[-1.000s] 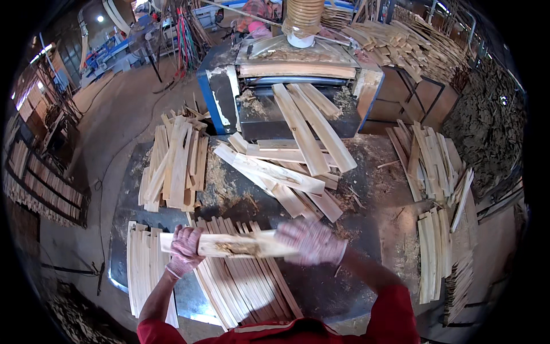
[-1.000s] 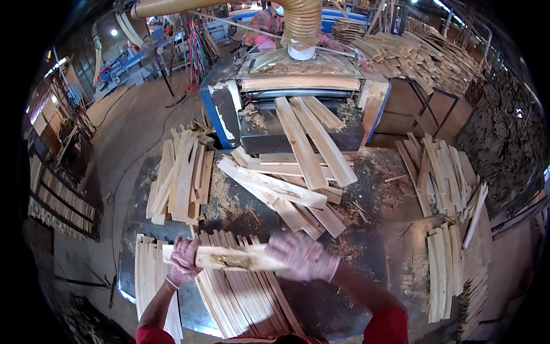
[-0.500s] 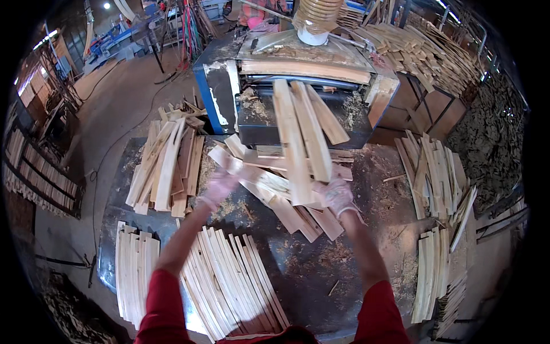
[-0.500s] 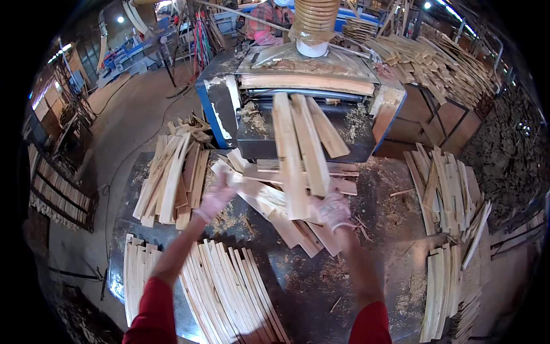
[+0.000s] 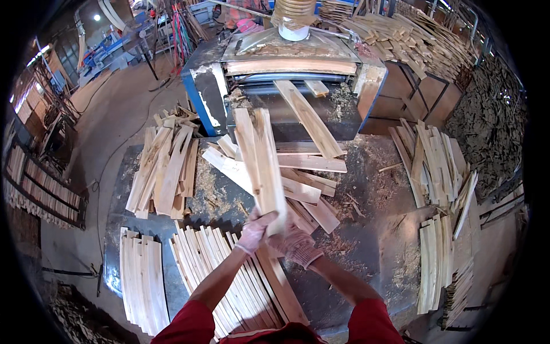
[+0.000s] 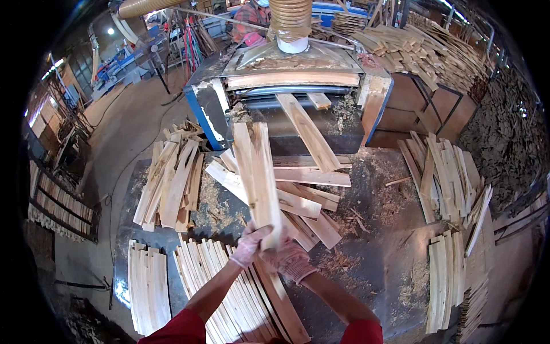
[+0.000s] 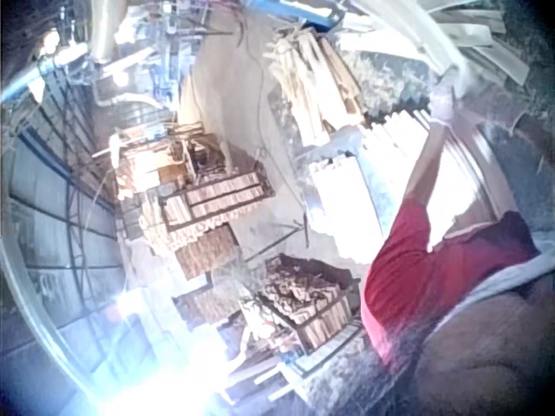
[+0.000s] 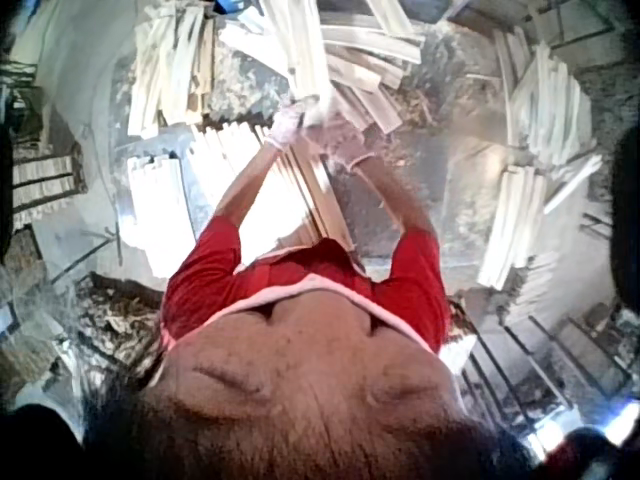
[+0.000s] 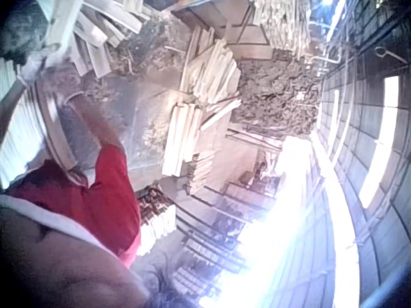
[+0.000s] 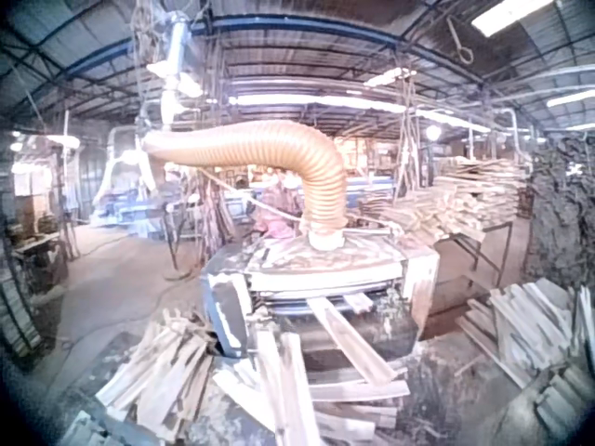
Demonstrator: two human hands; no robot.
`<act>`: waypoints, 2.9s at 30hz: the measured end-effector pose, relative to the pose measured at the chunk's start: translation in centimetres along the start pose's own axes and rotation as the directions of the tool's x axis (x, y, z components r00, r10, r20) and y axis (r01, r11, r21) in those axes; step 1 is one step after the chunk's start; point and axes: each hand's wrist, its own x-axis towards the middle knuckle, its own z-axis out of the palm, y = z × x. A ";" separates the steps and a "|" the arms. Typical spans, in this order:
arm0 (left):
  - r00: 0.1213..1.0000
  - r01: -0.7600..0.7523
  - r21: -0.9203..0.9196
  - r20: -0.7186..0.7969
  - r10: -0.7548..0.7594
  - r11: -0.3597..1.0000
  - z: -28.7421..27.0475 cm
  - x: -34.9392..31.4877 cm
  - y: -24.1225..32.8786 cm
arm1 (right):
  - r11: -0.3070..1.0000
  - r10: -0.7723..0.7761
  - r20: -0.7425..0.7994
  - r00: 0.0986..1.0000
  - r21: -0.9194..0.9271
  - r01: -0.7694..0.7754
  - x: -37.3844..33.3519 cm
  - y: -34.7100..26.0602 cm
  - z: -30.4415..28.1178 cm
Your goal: The person sorts wooden boards at a processing machine by picking up boards from a pile and organizing them into smaller stacks on a metal table before carrying a stack away.
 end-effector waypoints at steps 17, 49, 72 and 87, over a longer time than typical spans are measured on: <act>0.622 -0.483 0.737 -0.091 0.778 0.473 -20.5 -2.1 22.7 | 0.891 0.204 -0.342 0.917 -0.323 -0.319 8.4 4.8 -11.9; 0.627 0.327 0.539 -0.738 0.248 0.776 -28.6 -28.0 -12.3 | 0.978 0.136 0.407 0.903 -0.200 -0.057 -27.2 11.6 16.7; 0.988 0.067 -0.364 -0.106 -0.113 0.929 -3.9 -5.8 -4.2 | 0.967 -0.126 0.152 0.980 -0.203 0.156 0.7 6.3 6.7; 0.913 -0.121 0.312 -0.338 0.229 0.942 -23.1 -22.9 -0.4 | 0.997 -0.067 -0.223 0.973 -0.052 0.056 5.8 8.1 6.9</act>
